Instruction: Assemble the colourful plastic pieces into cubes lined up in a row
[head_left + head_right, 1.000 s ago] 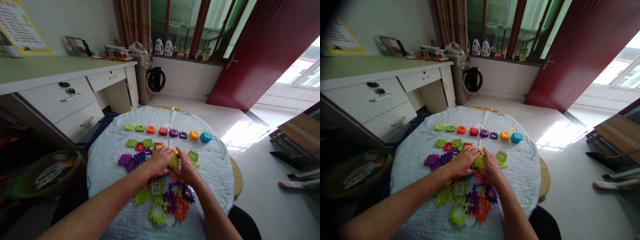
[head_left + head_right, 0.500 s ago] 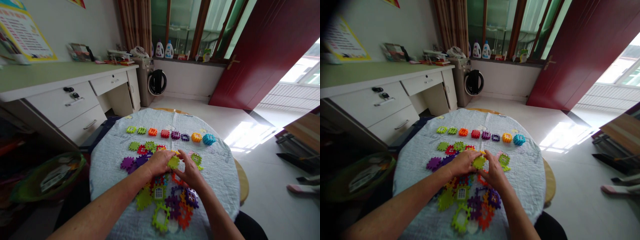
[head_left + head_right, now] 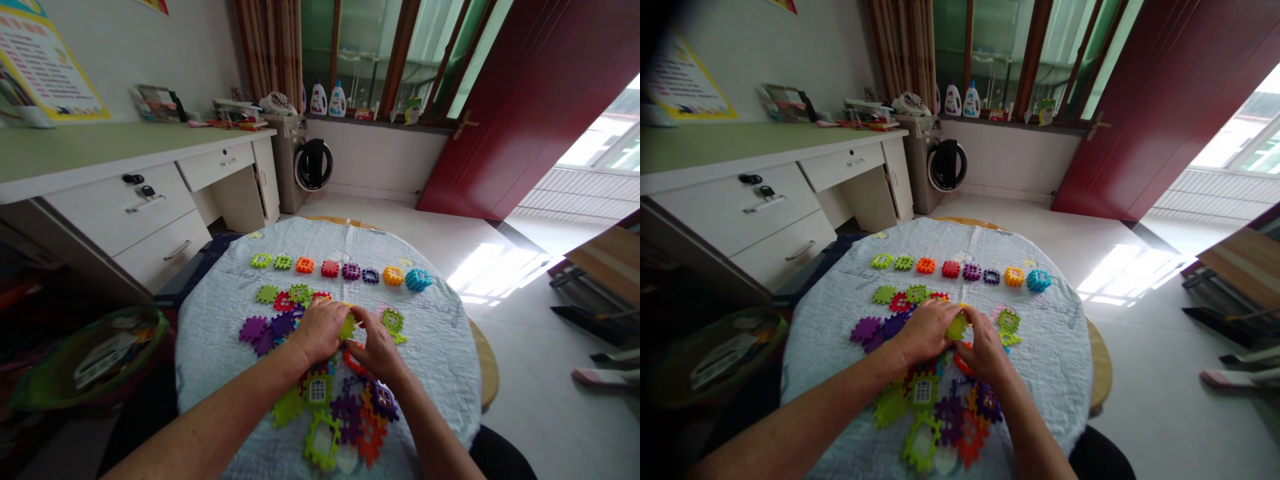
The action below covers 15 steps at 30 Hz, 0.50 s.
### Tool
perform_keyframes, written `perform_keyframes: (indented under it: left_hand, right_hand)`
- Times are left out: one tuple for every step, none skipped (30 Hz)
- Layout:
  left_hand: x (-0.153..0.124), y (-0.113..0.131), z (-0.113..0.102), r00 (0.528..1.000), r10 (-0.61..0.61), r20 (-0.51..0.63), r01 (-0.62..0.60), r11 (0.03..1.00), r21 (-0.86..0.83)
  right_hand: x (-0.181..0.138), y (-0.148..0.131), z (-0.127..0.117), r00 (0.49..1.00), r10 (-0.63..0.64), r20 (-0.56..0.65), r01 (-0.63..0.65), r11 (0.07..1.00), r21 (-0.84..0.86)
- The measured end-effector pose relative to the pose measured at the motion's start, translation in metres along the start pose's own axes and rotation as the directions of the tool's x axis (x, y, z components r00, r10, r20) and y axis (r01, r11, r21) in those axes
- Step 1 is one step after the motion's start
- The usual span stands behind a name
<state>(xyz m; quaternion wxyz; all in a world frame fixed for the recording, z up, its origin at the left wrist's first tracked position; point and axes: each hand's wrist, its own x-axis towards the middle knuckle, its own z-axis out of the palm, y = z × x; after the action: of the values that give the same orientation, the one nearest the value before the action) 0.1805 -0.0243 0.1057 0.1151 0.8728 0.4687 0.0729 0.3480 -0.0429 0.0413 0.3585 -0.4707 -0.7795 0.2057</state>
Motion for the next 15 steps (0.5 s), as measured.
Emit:
perform_keyframes:
  left_hand:
    - [0.000,-0.003,0.000,1.000,0.005,-0.010,-0.005,1.000,0.002]
    - [-0.001,-0.008,0.001,1.000,0.003,-0.026,-0.003,1.000,0.006]
    - [-0.001,-0.016,0.001,0.999,-0.008,-0.047,0.009,1.000,0.011]
    - [-0.002,-0.026,0.001,0.997,-0.028,-0.074,0.030,0.999,0.019]
    - [-0.003,-0.040,0.000,0.992,-0.060,-0.109,0.063,0.998,0.021]
    - [-0.003,-0.055,-0.001,0.985,-0.097,-0.140,0.100,0.995,0.018]
    - [-0.004,-0.074,-0.004,0.978,-0.131,-0.164,0.135,0.991,0.017]
    - [-0.004,-0.094,-0.007,0.966,-0.175,-0.188,0.181,0.983,0.017]
    - [-0.004,-0.115,-0.011,0.955,-0.219,-0.200,0.227,0.974,0.018]
    - [-0.003,-0.137,-0.016,0.945,-0.263,-0.197,0.272,0.962,0.018]
    - [-0.002,-0.158,-0.021,0.934,-0.307,-0.184,0.316,0.949,0.019]
    - [0.000,-0.179,-0.026,0.922,-0.352,-0.164,0.361,0.932,0.032]
    - [0.002,-0.198,-0.031,0.914,-0.377,-0.151,0.388,0.920,0.055]
    - [0.004,-0.215,-0.035,0.907,-0.399,-0.137,0.412,0.907,0.083]
    - [0.007,-0.231,-0.039,0.899,-0.423,-0.118,0.435,0.893,0.117]
  right_hand:
    - [0.000,0.002,-0.002,1.000,-0.006,0.000,0.006,1.000,0.006]
    - [0.000,0.005,-0.005,1.000,-0.008,-0.006,0.008,1.000,0.010]
    - [-0.001,0.008,-0.009,1.000,0.000,-0.020,0.001,1.000,0.010]
    - [-0.001,0.013,-0.015,0.999,0.016,-0.045,-0.016,1.000,0.008]
    - [-0.001,0.018,-0.021,0.996,0.043,-0.080,-0.042,0.999,0.006]
    - [-0.002,0.024,-0.027,0.989,0.077,-0.123,-0.076,0.997,0.007]
    - [-0.003,0.029,-0.033,0.979,0.113,-0.168,-0.113,0.994,0.012]
    - [-0.004,0.035,-0.038,0.967,0.152,-0.206,-0.151,0.988,0.020]
    - [-0.005,0.041,-0.043,0.953,0.189,-0.235,-0.188,0.982,0.029]
    - [-0.006,0.045,-0.046,0.942,0.221,-0.253,-0.219,0.975,0.036]
    - [-0.006,0.049,-0.048,0.933,0.244,-0.264,-0.242,0.970,0.040]
    - [-0.007,0.052,-0.049,0.928,0.256,-0.269,-0.255,0.966,0.041]
    - [-0.008,0.053,-0.049,0.927,0.260,-0.270,-0.260,0.965,0.038]
    - [-0.009,0.054,-0.048,0.927,0.258,-0.270,-0.259,0.965,0.033]
    - [-0.009,0.054,-0.047,0.928,0.254,-0.271,-0.257,0.966,0.026]
